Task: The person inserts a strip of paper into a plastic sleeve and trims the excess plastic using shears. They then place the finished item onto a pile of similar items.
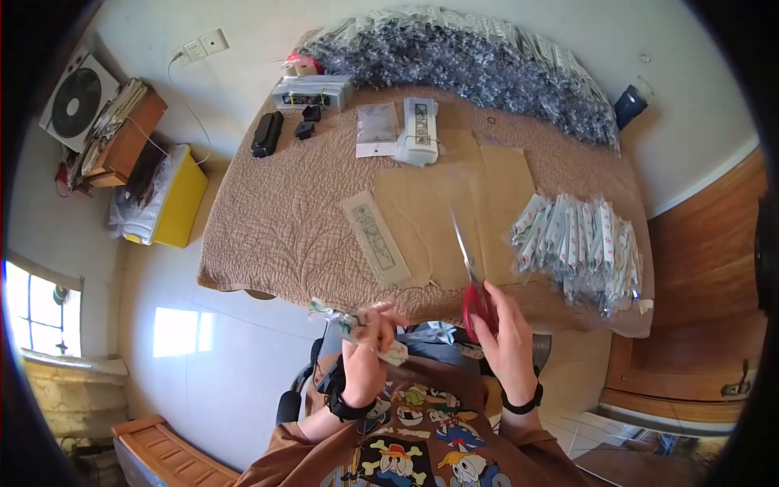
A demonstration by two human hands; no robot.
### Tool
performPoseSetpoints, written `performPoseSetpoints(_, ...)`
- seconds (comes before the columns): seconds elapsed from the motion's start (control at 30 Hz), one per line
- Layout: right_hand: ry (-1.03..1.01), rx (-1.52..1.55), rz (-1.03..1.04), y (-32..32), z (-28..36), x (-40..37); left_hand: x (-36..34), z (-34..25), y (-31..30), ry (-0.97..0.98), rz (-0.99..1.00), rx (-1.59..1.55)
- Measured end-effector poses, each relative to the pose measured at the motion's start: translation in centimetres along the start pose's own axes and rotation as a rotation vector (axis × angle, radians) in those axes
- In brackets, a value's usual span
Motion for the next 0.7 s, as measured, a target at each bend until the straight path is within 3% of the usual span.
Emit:
performPoseSetpoints(0.1,-0.337,-0.5,-0.228,-0.6,1.8,0.4,-0.9,0.1,1.9,-0.314,0.234,-0.31)
performPoseSetpoints(0.13,-0.338,-0.506,-0.23,-0.3,2.5,0.3,-1.1,0.0,2.3,-0.314,0.237,-0.315)
performPoseSetpoints(0.2,-0.55,-0.127,-0.104,1.1,4.7,-0.7,-1.9,0.4,2.9,-0.505,0.219,-0.107)
performPoseSetpoints(0.23,-0.542,-0.13,-0.104,1.6,4.8,-0.9,-2.3,0.8,3.0,-0.602,0.21,0.002)
performPoseSetpoints(0.33,-0.646,-0.327,-0.043,2.8,5.1,-1.4,-3.0,1.8,3.2,-0.595,0.221,0.059)
performPoseSetpoints(0.53,-0.644,-0.341,-0.008,2.2,4.4,-1.2,-3.0,3.1,1.5,-0.638,0.248,0.007)
performPoseSetpoints(0.63,-0.631,-0.225,0.004,1.3,3.7,-0.9,-3.0,4.4,-0.4,-0.895,0.591,-0.156)
performPoseSetpoints(0.7,-0.385,0.081,0.169,1.0,2.6,-0.7,-2.9,2.3,1.7,-0.95,0.644,-0.017)
Point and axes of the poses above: each hand's wrist, its own x-axis towards the middle knuckle, its own y-axis out of the palm, z = x × y, the point moved 3 cm from there along x, towards the middle knuckle, and after that the axes turned 13 degrees about -x, right-handed, at the moved point
